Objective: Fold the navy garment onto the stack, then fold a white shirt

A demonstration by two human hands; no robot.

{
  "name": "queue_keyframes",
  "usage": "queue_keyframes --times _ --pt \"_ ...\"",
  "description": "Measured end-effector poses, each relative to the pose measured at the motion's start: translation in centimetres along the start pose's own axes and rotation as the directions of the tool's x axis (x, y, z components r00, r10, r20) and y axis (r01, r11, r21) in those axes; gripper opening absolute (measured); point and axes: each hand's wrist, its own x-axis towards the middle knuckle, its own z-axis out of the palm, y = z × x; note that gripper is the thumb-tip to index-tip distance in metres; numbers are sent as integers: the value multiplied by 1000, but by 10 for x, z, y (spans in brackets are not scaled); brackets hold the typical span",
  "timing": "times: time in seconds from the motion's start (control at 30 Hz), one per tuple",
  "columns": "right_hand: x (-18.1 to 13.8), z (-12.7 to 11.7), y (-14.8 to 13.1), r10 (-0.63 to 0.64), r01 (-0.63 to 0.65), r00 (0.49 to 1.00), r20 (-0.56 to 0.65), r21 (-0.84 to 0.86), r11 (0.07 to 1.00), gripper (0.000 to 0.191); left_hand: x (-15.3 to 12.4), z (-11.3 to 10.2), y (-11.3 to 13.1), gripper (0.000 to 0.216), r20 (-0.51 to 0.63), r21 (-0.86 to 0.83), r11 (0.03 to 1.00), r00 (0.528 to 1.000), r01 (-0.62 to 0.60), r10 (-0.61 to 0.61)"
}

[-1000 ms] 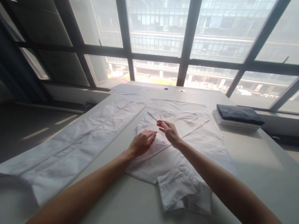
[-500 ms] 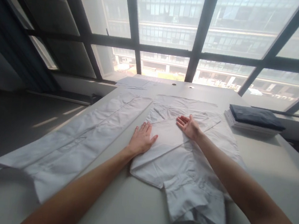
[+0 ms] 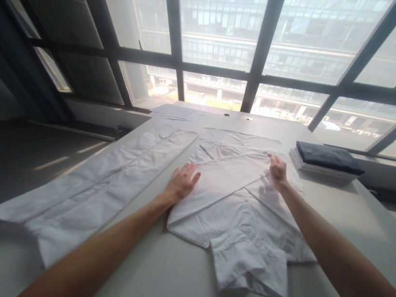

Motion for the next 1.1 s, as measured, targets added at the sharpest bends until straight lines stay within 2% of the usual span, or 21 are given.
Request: queue_keyframes --times 0.07,0.13,0.17,0.23,0.37,0.43,0.5,0.57,0.7,0.73,0.8,0.9,1.03,1.1 --pt "-18 2 -13 -111 113 993 35 -53 992 48 6 -13 -7 54 -190 -129 992 982 -13 -12" --pt "-39 2 -29 -243 252 965 99 -90 964 41 9 -24 -17 50 -367 -218 973 930 -71 -14" --pt "-50 1 -36 -300 314 944 135 -97 944 39 10 -28 -21 47 -413 -240 966 911 -100 -8" --pt "-70 -3 -50 -371 397 906 203 -102 912 36 8 -31 -30 39 -410 -245 958 911 -147 35" --pt "-103 -7 -69 -418 466 849 324 -85 881 34 4 -22 -39 26 -306 -170 966 942 -195 137" --pt "-117 -5 -82 -464 520 792 398 -41 853 37 5 -16 -41 24 -279 -155 967 948 -200 151" --pt "-133 1 -102 -518 580 702 488 29 814 38 7 -12 -44 22 -250 -174 965 956 -198 151" --pt "-150 13 -130 -555 631 584 592 98 769 36 9 -11 -46 21 -219 -202 962 966 -182 136" --pt "-183 40 -184 -611 738 294 735 231 634 41 8 -14 -50 21 -174 -193 971 979 -141 108" --pt "-190 46 -192 -621 759 239 747 255 599 41 7 -15 -51 21 -166 -175 975 980 -140 110" --pt "-202 55 -202 -629 786 169 759 281 550 40 6 -17 -51 23 -148 -135 982 982 -135 115" --pt "-215 60 -200 -606 800 142 782 270 535 45 6 -18 -51 26 -125 -91 991 989 -95 83" --pt "-229 52 -197 -582 818 154 798 227 529 58 8 -18 -49 28 -93 -52 998 995 -29 25" --pt "-231 47 -202 -573 810 161 804 224 541 54 8 -17 -47 28 -86 -32 999 996 -1 -2"
